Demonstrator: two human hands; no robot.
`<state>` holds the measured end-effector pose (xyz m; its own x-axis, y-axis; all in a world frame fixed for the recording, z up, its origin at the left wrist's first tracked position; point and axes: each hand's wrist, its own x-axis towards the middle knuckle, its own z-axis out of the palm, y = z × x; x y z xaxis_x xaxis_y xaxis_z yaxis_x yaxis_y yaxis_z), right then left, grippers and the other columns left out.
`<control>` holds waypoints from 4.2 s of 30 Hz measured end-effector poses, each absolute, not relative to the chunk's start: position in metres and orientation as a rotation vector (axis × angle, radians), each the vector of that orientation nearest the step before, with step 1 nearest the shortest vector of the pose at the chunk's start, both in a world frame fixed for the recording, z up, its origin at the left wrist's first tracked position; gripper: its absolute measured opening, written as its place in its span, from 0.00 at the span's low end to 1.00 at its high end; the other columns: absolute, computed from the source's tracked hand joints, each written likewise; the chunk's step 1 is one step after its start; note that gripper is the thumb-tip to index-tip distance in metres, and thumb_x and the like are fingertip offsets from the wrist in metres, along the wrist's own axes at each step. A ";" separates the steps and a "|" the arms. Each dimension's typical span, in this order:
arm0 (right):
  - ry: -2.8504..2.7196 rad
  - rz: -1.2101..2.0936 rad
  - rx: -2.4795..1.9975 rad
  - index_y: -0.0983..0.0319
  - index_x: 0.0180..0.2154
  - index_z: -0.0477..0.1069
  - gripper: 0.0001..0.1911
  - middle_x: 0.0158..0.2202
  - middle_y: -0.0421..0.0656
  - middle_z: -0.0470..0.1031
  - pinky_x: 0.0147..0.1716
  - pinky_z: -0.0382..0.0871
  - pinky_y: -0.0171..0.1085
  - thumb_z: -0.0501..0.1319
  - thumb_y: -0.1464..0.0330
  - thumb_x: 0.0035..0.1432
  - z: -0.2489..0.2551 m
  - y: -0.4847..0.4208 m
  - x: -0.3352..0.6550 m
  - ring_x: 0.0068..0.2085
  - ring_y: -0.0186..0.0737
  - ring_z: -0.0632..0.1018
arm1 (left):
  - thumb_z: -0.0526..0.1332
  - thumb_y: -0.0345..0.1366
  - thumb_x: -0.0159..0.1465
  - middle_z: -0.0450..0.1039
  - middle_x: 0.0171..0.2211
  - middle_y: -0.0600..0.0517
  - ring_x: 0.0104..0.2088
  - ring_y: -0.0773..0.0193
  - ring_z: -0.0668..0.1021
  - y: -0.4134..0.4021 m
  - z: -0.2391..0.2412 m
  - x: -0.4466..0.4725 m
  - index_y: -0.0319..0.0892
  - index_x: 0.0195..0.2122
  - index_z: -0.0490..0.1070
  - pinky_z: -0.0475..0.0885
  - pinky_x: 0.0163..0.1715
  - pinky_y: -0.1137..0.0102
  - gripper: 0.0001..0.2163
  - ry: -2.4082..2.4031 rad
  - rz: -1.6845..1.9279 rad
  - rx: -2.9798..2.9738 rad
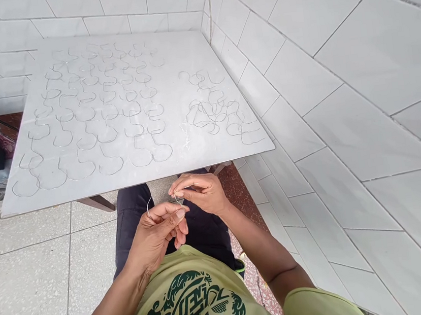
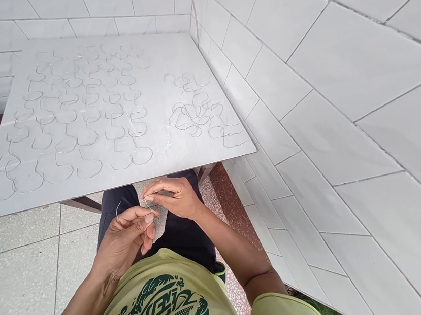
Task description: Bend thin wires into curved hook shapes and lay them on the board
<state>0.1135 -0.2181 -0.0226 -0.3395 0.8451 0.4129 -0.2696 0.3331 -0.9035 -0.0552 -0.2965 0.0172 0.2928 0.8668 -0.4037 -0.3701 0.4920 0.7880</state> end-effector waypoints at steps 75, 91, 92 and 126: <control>-1.737 1.288 -0.762 0.60 0.54 0.75 0.20 0.49 0.49 0.81 0.46 0.77 0.42 0.64 0.54 0.69 -0.013 -0.191 0.140 0.48 0.43 0.80 | 0.70 0.46 0.64 0.83 0.34 0.50 0.33 0.64 0.77 -0.299 -0.008 -0.068 0.44 0.33 0.84 0.71 0.34 0.71 0.11 1.334 1.018 1.011; -2.469 0.075 -0.528 0.61 0.39 0.74 0.05 0.44 0.47 0.80 0.49 0.70 0.47 0.63 0.67 0.71 -0.005 -0.183 0.150 0.51 0.47 0.75 | 0.69 0.48 0.65 0.83 0.34 0.50 0.35 0.61 0.79 -0.299 -0.015 -0.068 0.44 0.35 0.83 0.71 0.37 0.69 0.13 1.361 0.990 1.092; -2.481 0.073 -0.521 0.60 0.39 0.74 0.06 0.42 0.46 0.79 0.49 0.70 0.47 0.62 0.67 0.71 -0.005 -0.183 0.150 0.50 0.46 0.75 | 0.69 0.48 0.65 0.83 0.34 0.50 0.35 0.61 0.79 -0.299 -0.016 -0.068 0.44 0.35 0.83 0.71 0.37 0.69 0.13 1.356 0.986 1.096; -2.401 0.564 -0.706 0.61 0.54 0.70 0.12 0.47 0.49 0.80 0.49 0.74 0.47 0.61 0.65 0.72 0.008 -0.200 0.135 0.49 0.47 0.77 | 0.69 0.47 0.65 0.82 0.32 0.50 0.33 0.63 0.75 -0.292 -0.004 -0.074 0.44 0.32 0.81 0.69 0.37 0.69 0.12 1.327 1.014 1.041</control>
<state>0.1345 -0.2001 0.0080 -0.6994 0.5933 0.3986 0.3538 0.7719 -0.5282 -0.0739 -0.2923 -0.0039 0.0012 0.9698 -0.2440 0.0193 0.2440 0.9696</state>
